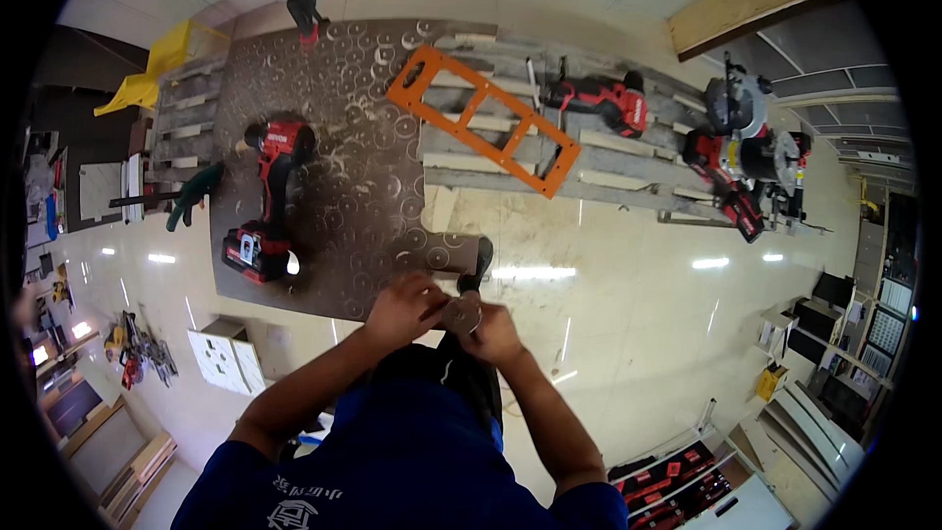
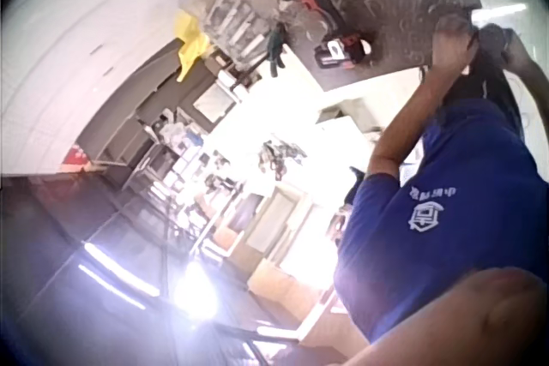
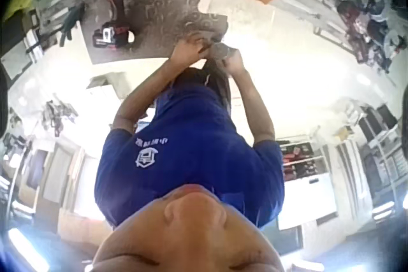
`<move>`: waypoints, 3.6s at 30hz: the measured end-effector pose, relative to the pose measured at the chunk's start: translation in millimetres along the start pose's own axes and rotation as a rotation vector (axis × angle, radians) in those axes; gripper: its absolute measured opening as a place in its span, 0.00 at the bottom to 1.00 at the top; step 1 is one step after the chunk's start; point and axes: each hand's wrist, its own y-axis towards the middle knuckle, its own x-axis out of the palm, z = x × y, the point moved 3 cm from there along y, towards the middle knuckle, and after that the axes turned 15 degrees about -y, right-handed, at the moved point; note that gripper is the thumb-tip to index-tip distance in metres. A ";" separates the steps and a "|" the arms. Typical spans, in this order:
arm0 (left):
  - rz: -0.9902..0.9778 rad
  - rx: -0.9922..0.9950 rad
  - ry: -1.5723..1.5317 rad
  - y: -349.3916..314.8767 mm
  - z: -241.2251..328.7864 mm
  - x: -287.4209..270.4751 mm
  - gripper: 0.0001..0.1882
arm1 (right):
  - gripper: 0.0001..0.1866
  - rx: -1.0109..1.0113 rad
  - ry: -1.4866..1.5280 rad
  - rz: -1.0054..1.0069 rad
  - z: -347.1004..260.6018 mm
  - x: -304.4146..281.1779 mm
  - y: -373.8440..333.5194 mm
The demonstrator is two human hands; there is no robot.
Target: The person cleans a hole saw drill bit with a white tissue, wiping the cutting edges and interior. They then attach the bit to a cordless drill and use pliers to tighten the chuck. The person moves around a workshop environment, handling the drill and bit throughout the process.
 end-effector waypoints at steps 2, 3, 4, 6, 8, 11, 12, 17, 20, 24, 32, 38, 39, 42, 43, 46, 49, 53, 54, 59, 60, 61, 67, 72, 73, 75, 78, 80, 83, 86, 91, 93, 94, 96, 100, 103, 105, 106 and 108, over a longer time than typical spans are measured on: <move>0.031 0.038 0.005 14.1 -9.7 -1.3 0.11 | 0.11 0.016 0.035 0.001 9.9 -8.4 26.8; 0.044 0.058 0.019 20.6 -12.3 -1.4 0.11 | 0.11 0.027 0.024 -0.020 17.7 -12.8 32.9; 0.051 0.083 0.030 26.7 -14.6 -1.2 0.12 | 0.12 0.044 0.010 -0.038 26.1 -14.2 36.1; 0.007 0.073 0.033 38.2 -22.7 0.5 0.13 | 0.13 0.032 0.049 -0.033 37.3 -11.9 40.4; -0.016 0.074 0.031 46.0 -29.1 3.7 0.14 | 0.13 0.024 0.101 -0.035 40.0 -18.2 51.5; -0.023 0.090 0.038 53.0 -37.2 5.9 0.15 | 0.11 -0.022 0.070 -0.112 53.8 -17.1 54.9; -0.029 0.089 0.046 53.6 -37.5 6.2 0.15 | 0.11 -0.026 0.037 -0.140 55.7 -17.4 56.1; -0.014 0.138 0.044 54.8 -39.5 7.2 0.17 | 0.09 -0.196 -0.044 -0.125 57.5 -22.5 62.1; -0.037 0.149 0.037 57.2 -35.8 6.3 0.16 | 0.08 -0.239 -0.095 -0.146 66.4 -18.7 63.4; -0.021 0.145 0.083 59.4 -37.8 10.2 0.15 | 0.10 -0.241 -0.006 -0.119 75.3 -19.2 73.5; 0.049 0.153 0.061 64.4 -40.9 11.4 0.16 | 0.10 -0.258 -0.161 -0.050 68.5 -34.4 83.2; 0.054 0.213 0.056 67.7 -48.2 12.2 0.18 | 0.10 -0.272 -0.114 -0.009 71.9 -33.3 85.0; 0.052 0.213 0.054 67.2 -48.1 14.5 0.18 | 0.12 -0.288 -0.134 -0.008 71.9 -33.1 84.0; 0.037 0.196 0.058 66.1 -46.8 15.2 0.17 | 0.11 -0.224 -0.078 -0.019 77.3 -29.2 81.6; 0.030 0.191 0.061 66.7 -45.8 14.9 0.17 | 0.12 -0.212 -0.044 -0.048 78.3 -28.8 80.0; 0.018 0.164 0.065 67.8 -34.2 14.3 0.15 | 0.12 -0.201 0.060 -0.082 74.0 -31.7 71.1; 0.008 0.097 0.010 61.9 -19.4 7.8 0.12 | 0.14 -0.171 0.247 0.000 63.4 -35.1 60.9; -0.053 -0.089 0.015 35.9 7.1 -12.9 0.07 | 0.06 0.143 0.615 0.191 21.9 -49.3 29.0; -0.031 -0.169 -0.045 28.3 12.2 -24.5 0.06 | 0.05 0.198 0.430 0.333 13.0 -54.6 23.7; 0.184 -0.287 -0.129 33.1 -4.1 -89.2 0.06 | 0.18 0.481 0.443 0.308 27.1 -59.1 3.4; 0.203 -0.271 -0.115 45.7 -36.6 -92.5 0.07 | 0.19 0.571 0.483 0.348 31.1 -52.6 -9.3; 0.176 -0.301 0.022 61.4 -62.3 -91.1 0.08 | 0.18 0.647 0.524 0.386 38.4 -44.7 -28.7; 0.121 -0.285 0.231 97.4 -75.6 -102.6 0.11 | 0.18 0.860 0.391 0.493 -6.4 -23.8 -117.7; -0.072 -0.216 0.109 131.4 -50.6 -45.5 0.13 | 0.13 0.970 0.121 0.508 -18.2 -20.0 -183.2; -0.123 -0.197 0.106 141.9 -40.1 -23.2 0.13 | 0.13 0.985 0.059 0.505 -11.0 -17.8 -199.2; -0.179 -0.183 0.089 163.2 -17.9 26.1 0.13 | 0.12 1.001 -0.226 0.410 8.0 -24.2 -221.4; -0.234 -0.091 0.143 211.7 1.2 90.0 0.12 | 0.11 0.874 -0.039 0.566 42.2 -48.2 -234.1; -0.211 -0.039 0.209 246.6 22.3 135.1 0.11 | 0.10 0.876 0.013 0.596 76.1 -63.8 -248.4; -0.152 0.010 0.264 310.3 24.1 174.5 0.11 | 0.13 0.773 -0.045 0.620 92.4 -129.0 -252.7; -0.192 -0.114 0.433 344.2 12.0 198.8 0.11 | 0.17 0.742 -0.091 0.556 115.5 -181.6 -272.4; -0.072 -0.157 0.482 347.5 11.1 221.7 0.13 | 0.16 0.721 -0.042 0.560 155.8 -223.5 -313.4; 0.010 -0.127 0.406 355.3 20.9 218.4 0.12 | 0.13 0.686 -0.007 0.544 174.8 -237.6 -303.0; 0.045 -0.109 0.389 345.6 20.4 218.1 0.12 | 0.11 0.704 0.044 0.508 172.5 -244.8 -301.9; 0.122 -0.101 0.296 328.5 21.9 214.0 0.11 | 0.09 0.700 0.123 0.494 179.4 -251.6 -289.3; 0.150 -0.181 -0.032 282.8 50.4 229.5 0.08 | 0.09 0.619 0.170 0.518 197.5 -254.1 -248.4; 0.190 -0.145 -0.271 259.9 52.6 244.1 0.07 | 0.07 0.537 0.257 0.543 202.6 -269.7 -194.3; 0.176 -0.227 -0.471 262.7 50.0 251.0 0.06 | 0.07 0.515 0.289 0.527 216.9 -269.0 -159.3; 0.137 -0.272 -0.569 263.7 58.2 255.2 0.05 | 0.07 0.504 0.299 0.511 222.0 -267.2 -145.1; 0.071 -0.356 -0.762 267.7 72.4 258.5 0.04 | 0.09 0.478 0.398 0.553 237.8 -267.3 -112.2</move>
